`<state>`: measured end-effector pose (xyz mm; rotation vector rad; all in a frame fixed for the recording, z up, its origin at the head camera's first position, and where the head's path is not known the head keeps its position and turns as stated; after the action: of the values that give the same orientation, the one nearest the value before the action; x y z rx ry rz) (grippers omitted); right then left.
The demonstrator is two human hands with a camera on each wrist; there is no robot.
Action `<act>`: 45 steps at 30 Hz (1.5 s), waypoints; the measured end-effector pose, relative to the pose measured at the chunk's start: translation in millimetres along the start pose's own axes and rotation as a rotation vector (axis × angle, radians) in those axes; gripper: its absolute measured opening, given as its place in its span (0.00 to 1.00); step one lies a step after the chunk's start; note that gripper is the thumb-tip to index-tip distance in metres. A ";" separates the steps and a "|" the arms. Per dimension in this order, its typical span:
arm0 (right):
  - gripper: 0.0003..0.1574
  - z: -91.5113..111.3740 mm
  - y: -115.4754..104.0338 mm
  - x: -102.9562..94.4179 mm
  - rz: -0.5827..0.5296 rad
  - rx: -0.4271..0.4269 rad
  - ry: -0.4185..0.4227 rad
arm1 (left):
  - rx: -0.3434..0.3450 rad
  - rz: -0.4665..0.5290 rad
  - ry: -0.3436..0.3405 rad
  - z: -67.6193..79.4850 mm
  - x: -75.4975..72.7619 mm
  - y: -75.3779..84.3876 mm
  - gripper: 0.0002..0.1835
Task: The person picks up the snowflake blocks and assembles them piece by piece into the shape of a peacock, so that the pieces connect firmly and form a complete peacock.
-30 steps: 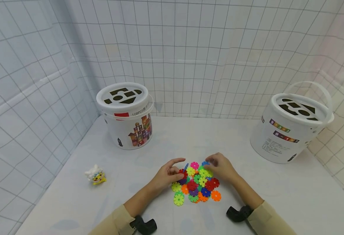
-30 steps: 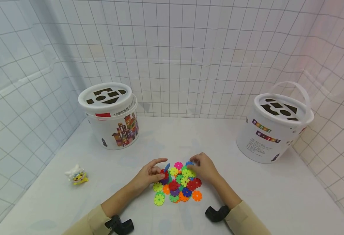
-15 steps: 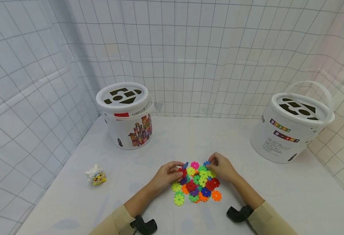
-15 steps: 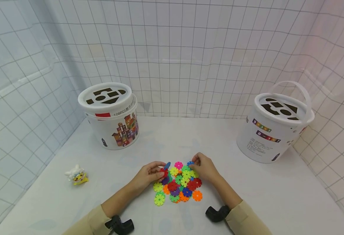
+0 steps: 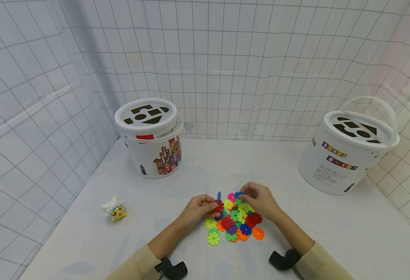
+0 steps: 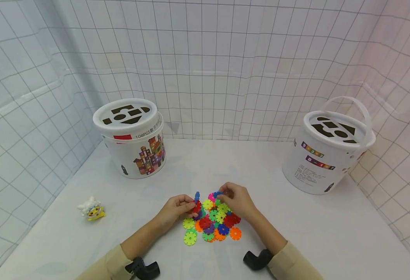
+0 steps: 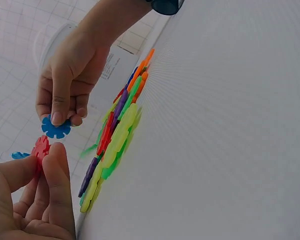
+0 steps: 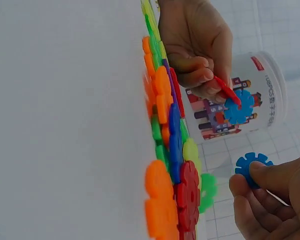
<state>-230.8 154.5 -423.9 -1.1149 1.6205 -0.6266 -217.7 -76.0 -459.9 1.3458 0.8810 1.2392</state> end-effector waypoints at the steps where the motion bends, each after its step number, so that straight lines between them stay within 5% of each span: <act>1: 0.06 1.2 -2.3 1.0 -0.004 -0.015 -0.002 | 0.002 -0.008 -0.001 -0.2 0.1 -0.1 0.06; 18: 0.04 12.6 -13.4 18.3 -0.064 -0.042 -0.104 | 0.033 -0.056 -0.036 0.6 0.7 -0.5 0.07; 37: 0.04 19.0 -18.8 27.0 -0.009 -0.265 -0.139 | 0.112 -0.173 -0.122 2.0 1.6 -1.0 0.07; 45: 0.05 16.8 -19.7 25.5 -0.006 -0.270 -0.138 | 0.114 -0.153 -0.125 1.2 0.1 -1.6 0.09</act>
<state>-209.2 125.3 -424.8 -1.3284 1.6144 -0.3319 -216.3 -75.9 -461.4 1.4018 0.9591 0.9895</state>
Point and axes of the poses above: each hand's wrist, its own z-axis away from the middle knuckle, its own x-axis out of the palm, y = z × x, the point moved 2 cm from there along -z, towards the middle knuckle, and after that the axes turned 15 degrees about y, right-handed, at the moved point
